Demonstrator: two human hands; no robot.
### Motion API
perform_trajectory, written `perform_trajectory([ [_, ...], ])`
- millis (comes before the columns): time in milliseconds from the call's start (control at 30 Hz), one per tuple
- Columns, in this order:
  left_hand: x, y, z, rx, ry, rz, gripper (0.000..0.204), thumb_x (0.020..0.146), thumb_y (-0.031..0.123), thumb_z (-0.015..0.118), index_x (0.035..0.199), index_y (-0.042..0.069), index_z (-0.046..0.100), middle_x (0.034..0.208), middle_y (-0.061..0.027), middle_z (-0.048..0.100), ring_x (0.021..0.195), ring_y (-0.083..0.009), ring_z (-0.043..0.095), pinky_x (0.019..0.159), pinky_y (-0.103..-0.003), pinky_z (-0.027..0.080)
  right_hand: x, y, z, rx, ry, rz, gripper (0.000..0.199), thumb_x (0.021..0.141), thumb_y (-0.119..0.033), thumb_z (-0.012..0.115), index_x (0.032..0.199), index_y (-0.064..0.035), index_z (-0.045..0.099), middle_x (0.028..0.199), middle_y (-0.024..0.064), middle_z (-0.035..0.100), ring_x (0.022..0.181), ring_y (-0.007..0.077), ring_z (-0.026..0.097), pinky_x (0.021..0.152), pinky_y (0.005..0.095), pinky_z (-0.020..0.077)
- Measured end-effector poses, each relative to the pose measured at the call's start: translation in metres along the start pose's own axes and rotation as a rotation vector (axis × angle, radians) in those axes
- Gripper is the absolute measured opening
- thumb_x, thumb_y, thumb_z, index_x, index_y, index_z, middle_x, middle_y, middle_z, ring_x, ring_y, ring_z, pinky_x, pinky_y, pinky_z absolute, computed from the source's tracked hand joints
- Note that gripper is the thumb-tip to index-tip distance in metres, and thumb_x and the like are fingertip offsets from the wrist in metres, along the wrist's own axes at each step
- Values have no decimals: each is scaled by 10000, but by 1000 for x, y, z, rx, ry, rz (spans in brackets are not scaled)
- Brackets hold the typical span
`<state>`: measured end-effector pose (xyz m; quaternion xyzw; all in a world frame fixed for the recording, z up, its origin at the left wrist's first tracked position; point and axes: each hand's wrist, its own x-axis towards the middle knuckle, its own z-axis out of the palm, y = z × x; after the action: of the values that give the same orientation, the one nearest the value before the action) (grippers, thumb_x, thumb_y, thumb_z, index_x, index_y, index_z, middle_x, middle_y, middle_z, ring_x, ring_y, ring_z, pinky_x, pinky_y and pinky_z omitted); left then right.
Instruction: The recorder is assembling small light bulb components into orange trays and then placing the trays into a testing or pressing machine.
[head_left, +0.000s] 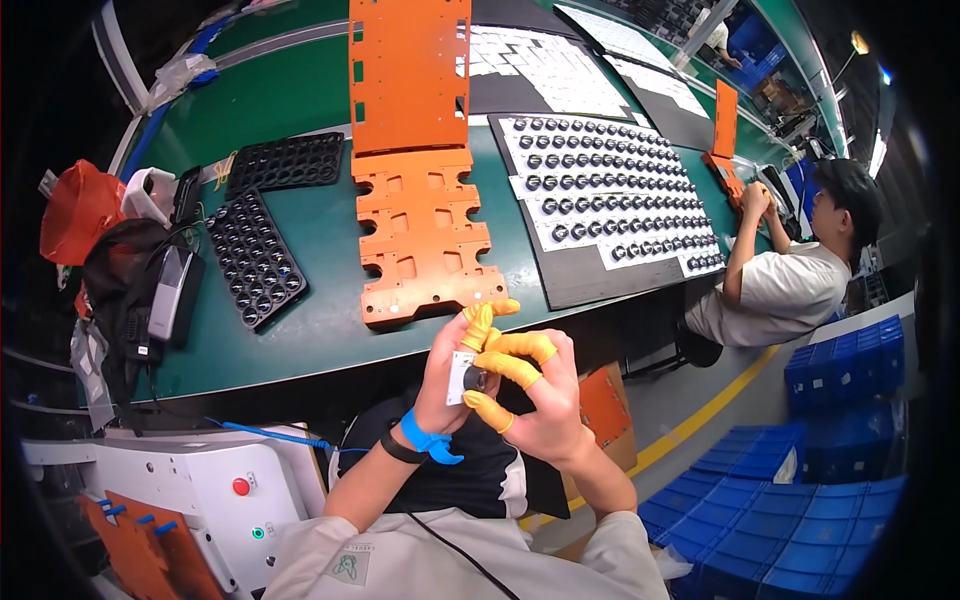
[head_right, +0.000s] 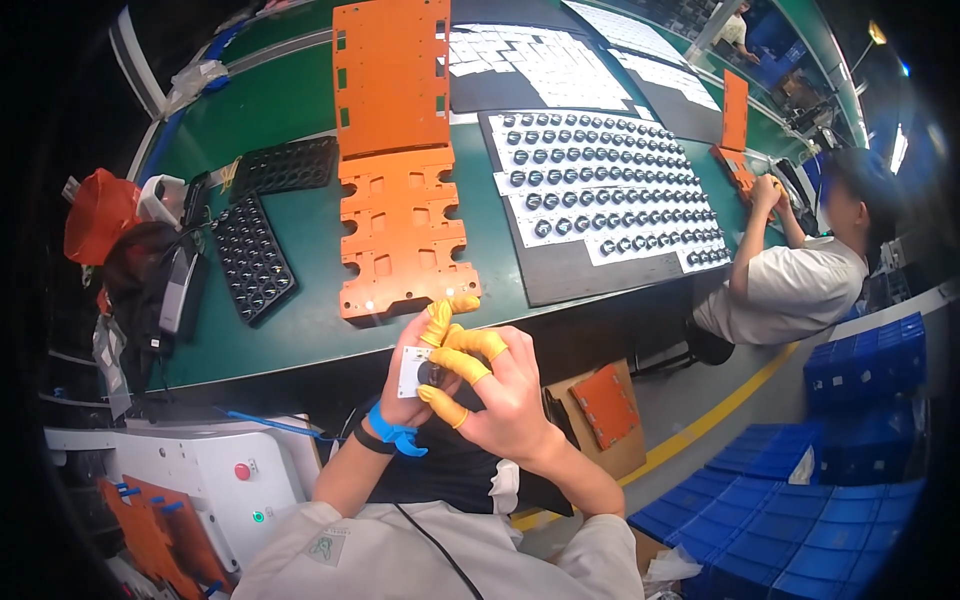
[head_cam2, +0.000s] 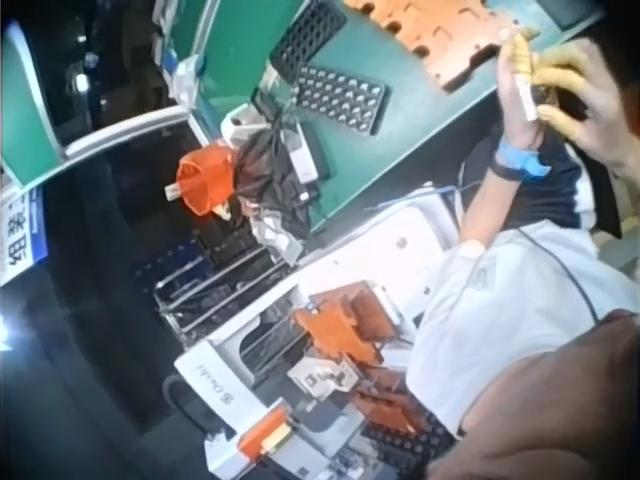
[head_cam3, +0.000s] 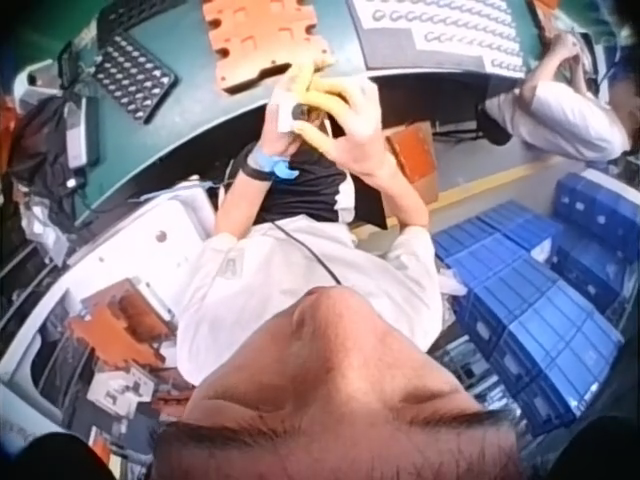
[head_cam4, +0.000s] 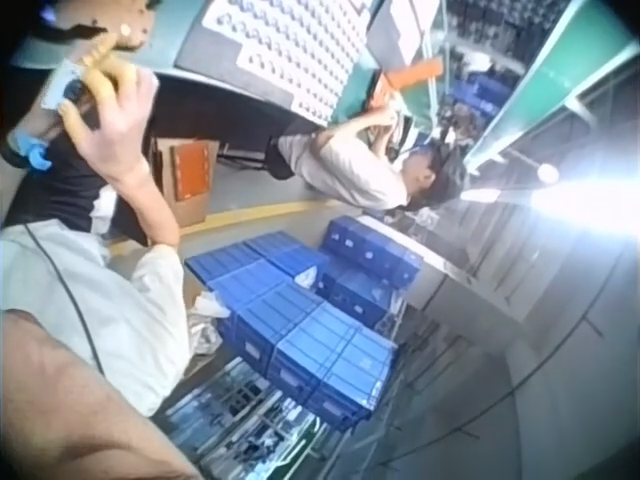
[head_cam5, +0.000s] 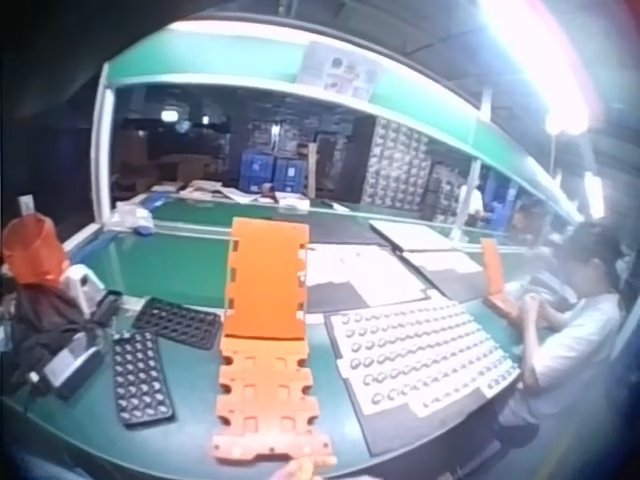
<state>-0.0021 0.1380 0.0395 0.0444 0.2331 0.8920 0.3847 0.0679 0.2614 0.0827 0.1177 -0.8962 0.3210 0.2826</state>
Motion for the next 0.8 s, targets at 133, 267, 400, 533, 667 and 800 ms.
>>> perform_trajectory([
  [133, -3, -1, 4, 462, 140, 149, 373, 1118, 268, 438, 1346, -1, 558, 835, -6, 585, 721, -98, 603, 620, -230, 531, 4, 27, -13, -146, 179, 17, 355, 677, -110, 861, 999, -77, 716, 1007, 100, 669, 952, 303, 598, 873, 420, 475],
  [267, -20, 7, -14, 414, 57, 24, 400, 1124, 274, 408, 1319, -35, 571, 852, -34, 592, 710, -100, 593, 622, -240, 543, 11, 96, -44, -376, 270, 198, 288, 793, -37, 778, 1067, -34, 686, 1052, 125, 652, 989, 329, 587, 885, 439, 460],
  [400, -32, 2, -32, 414, 39, -45, 396, 1125, 262, 390, 1294, -35, 590, 856, -32, 597, 688, -88, 570, 610, -233, 524, 7, 151, -54, -606, 175, 195, 309, 804, -67, 770, 1102, -53, 689, 1054, 116, 649, 1012, 326, 583, 941, 439, 439],
  [533, -39, -6, -45, 409, 49, -101, 389, 1122, 253, 392, 1295, -33, 592, 862, -26, 604, 684, -83, 564, 613, -228, 508, 8, 171, -51, -721, 92, 199, 310, 808, -80, 766, 1111, -39, 711, 1069, 115, 643, 1048, 322, 567, 972, 440, 431],
  [667, -43, -8, -53, 391, 48, -127, 395, 1122, 258, 393, 1293, -30, 600, 873, -23, 614, 684, -81, 563, 613, -224, 502, 12, 174, -49, -783, 28, 223, 319, 804, -76, 760, 1119, -31, 729, 1077, 123, 632, 1068, 327, 551, 979, 437, 423],
  [800, -44, -4, -54, 414, 60, -116, 396, 1121, 259, 394, 1298, -29, 600, 870, -19, 615, 685, -75, 561, 614, -216, 496, 12, 182, -47, -810, 12, 247, 327, 801, -78, 757, 1122, -20, 728, 1073, 139, 630, 1070, 333, 552, 967, 439, 426],
])
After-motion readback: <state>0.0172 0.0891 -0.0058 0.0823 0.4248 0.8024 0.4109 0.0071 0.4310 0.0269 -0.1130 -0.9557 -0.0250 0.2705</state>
